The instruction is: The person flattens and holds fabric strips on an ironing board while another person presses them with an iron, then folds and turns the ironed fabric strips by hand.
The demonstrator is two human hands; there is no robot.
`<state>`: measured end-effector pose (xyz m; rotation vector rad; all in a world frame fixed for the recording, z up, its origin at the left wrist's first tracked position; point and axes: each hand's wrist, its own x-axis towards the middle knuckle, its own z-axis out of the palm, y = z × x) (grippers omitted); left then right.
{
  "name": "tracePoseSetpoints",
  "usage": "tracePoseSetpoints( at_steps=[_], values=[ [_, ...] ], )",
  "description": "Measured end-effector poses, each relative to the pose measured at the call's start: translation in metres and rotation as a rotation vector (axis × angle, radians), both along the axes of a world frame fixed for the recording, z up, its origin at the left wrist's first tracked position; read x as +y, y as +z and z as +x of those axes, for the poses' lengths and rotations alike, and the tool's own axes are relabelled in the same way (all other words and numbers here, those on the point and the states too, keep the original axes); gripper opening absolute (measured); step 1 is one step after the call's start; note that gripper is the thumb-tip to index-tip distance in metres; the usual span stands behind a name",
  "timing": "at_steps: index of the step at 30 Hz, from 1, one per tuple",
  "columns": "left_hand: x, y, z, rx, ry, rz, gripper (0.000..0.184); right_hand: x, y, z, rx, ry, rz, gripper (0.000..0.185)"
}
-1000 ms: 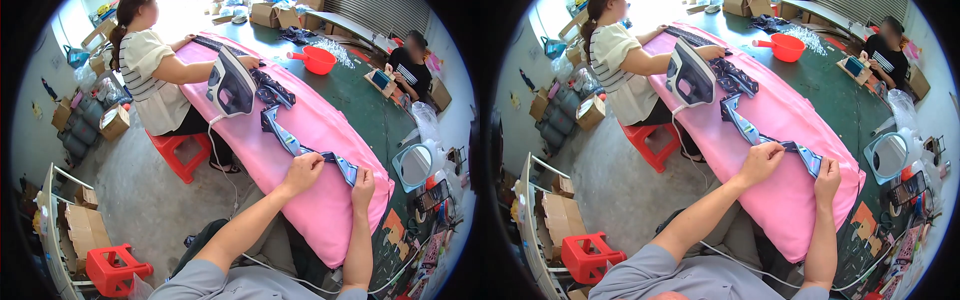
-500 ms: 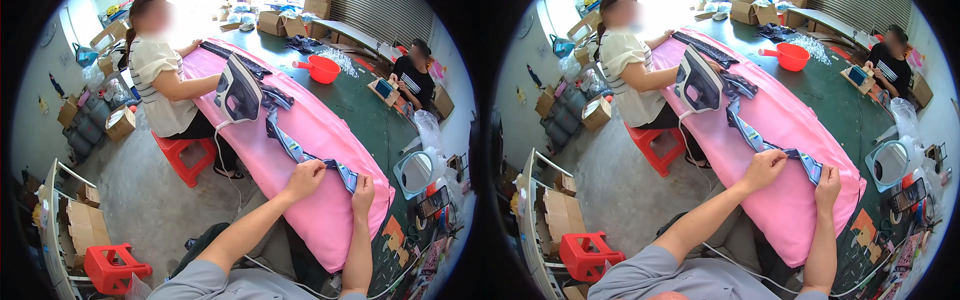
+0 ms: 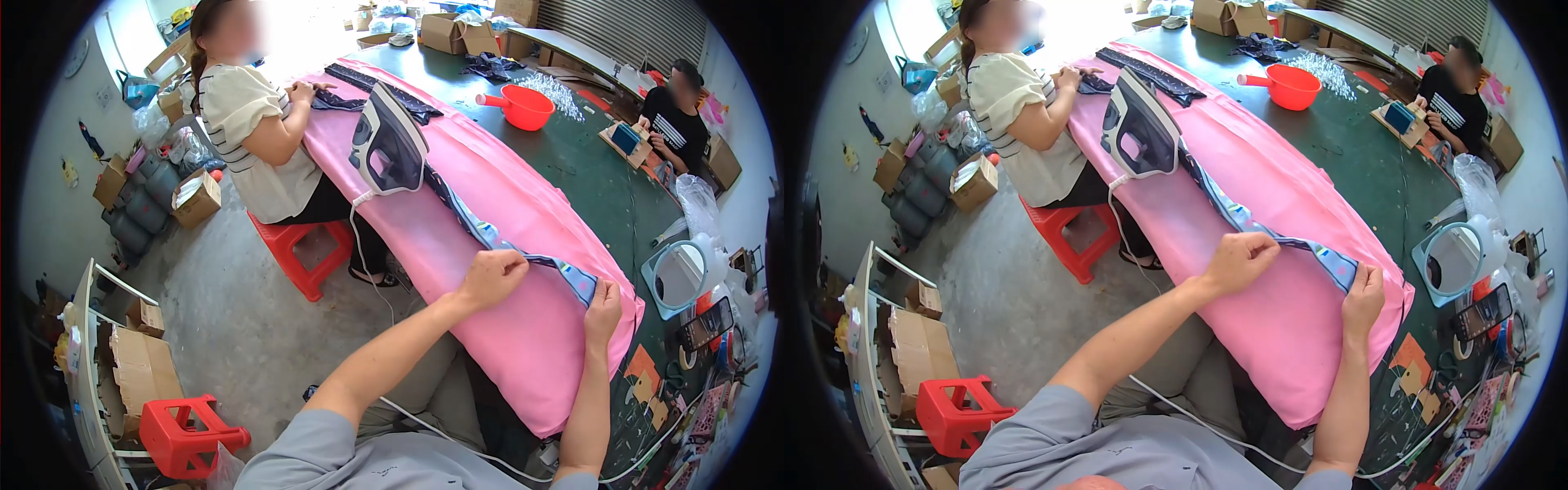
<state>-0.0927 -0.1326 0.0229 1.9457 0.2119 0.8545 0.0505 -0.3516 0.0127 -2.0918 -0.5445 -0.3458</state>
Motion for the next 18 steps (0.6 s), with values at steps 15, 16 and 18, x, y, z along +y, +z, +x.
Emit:
tracePoseSetpoints(
  at_steps=[15,16,18],
  values=[
    [0.045,-0.013,-0.013,0.126,0.154,0.135,0.018,-0.010,-0.007,0.011,-0.015,-0.033,-0.151,0.030],
    [0.045,-0.012,-0.014,0.119,0.154,0.125,0.019,-0.009,-0.006,0.009,-0.014,-0.035,-0.165,0.030],
    [0.044,-0.011,-0.014,0.106,0.153,0.105,0.019,-0.007,-0.004,0.006,-0.012,-0.038,-0.192,0.031]
  ],
)
